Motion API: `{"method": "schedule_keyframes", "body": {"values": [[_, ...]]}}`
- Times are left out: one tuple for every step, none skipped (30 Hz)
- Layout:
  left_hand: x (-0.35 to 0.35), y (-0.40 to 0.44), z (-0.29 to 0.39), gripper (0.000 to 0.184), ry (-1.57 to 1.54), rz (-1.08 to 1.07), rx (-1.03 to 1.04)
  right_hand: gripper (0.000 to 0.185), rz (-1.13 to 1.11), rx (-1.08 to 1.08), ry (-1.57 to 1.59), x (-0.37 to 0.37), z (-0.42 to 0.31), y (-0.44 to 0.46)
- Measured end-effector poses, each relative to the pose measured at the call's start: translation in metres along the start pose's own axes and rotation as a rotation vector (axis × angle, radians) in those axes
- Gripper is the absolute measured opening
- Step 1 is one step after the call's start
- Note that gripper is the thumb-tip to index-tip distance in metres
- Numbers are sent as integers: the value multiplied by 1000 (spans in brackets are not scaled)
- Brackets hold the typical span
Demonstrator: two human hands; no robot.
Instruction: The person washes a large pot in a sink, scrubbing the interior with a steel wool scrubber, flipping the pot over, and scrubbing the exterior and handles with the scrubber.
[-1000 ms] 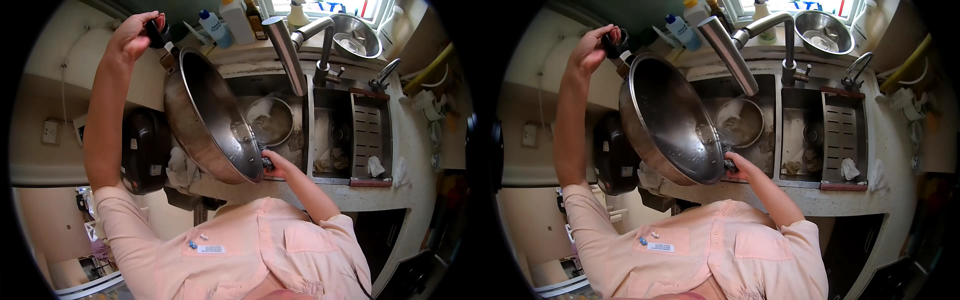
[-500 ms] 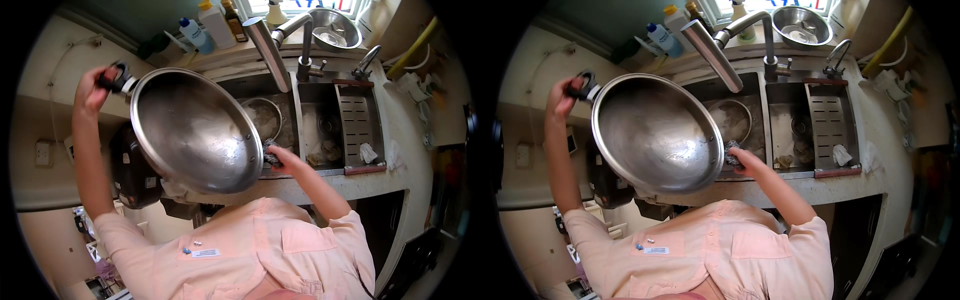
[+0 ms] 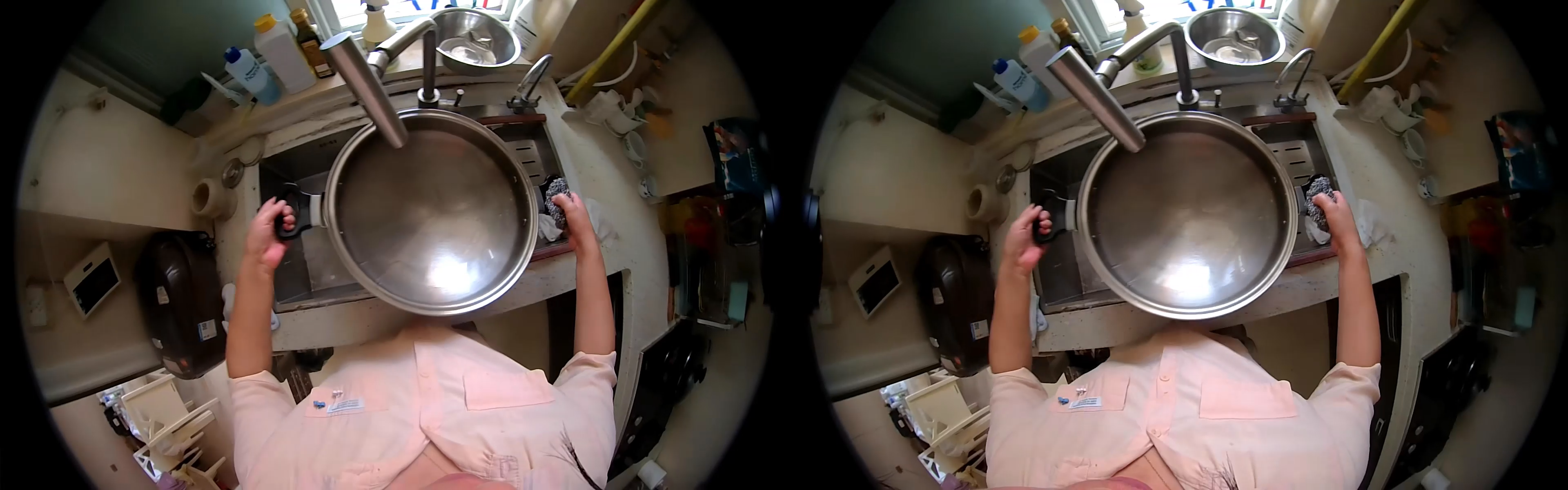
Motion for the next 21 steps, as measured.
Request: {"method": "schedule_keyframes", "body": {"values": [[10, 6, -17, 12, -25, 16, -9, 26, 19, -26, -18, -12, 2, 8], [14, 16, -32, 12, -39, 3, -27, 28, 36, -52, -35, -23, 2, 15], [18, 25, -45, 12, -46, -13, -50, 29, 50, -63, -30, -32, 3, 22], [20, 32, -58, 12, -51, -23, -74, 30, 60, -69, -26, -40, 5, 27], [21, 40, -69, 12, -57, -27, -91, 31, 67, -75, -22, -47, 8, 33], [22, 44, -76, 11, -54, -26, -89, 32, 74, -85, -15, -53, 12, 40], [24, 47, -83, 11, -49, -23, -87, 33, 81, -95, -8, -58, 16, 46], [25, 49, -88, 11, -45, -21, -83, 34, 86, -106, 0, -60, 19, 52], [26, 51, -92, 10, -36, 1, -66, 34, 101, -115, 22, -62, 24, 56], [26, 52, -94, 9, -23, 2, -56, 35, 115, -124, 44, -62, 28, 59], [26, 52, -96, 9, -11, 1, -45, 35, 129, -136, 66, -64, 30, 63], [26, 53, -97, 9, -1, 0, -34, 36, 137, -137, 87, -65, 29, 65], [28, 52, -99, 8, 3, 9, -23, 36, 143, -136, 106, -65, 29, 66], [30, 52, -101, 8, 6, 4, -3, 36, 150, -135, 125, -65, 29, 67], [30, 53, -105, 8, 9, 0, 16, 36, 141, -142, 139, -65, 27, 67], [31, 54, -109, 9, 10, -2, 37, 35, 130, -150, 152, -66, 23, 68], [32, 56, -113, 9, -8, -7, 59, 35, 119, -158, 163, -66, 20, 70], [34, 55, -117, 10, -10, 18, 65, 34, 121, -175, 152, -67, 18, 71], [35, 55, -120, 11, -12, 43, 71, 34, 123, -192, 142, -68, 16, 74], [34, 54, -122, 11, -13, 68, 75, 33, 126, -208, 130, -67, 14, 75], [34, 54, -122, 12, -5, 64, 89, 33, 182, -217, 23, -67, 13, 77]]}}
Point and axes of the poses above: each hand's wrist, its own y-axis towards the middle knuckle, its own x-axis out of the palm, z = x × y, the point moved 4 cm from there along y, towards the middle knuckle, and after that the axes turned 4 degrees about z, right-handed, at the moved point
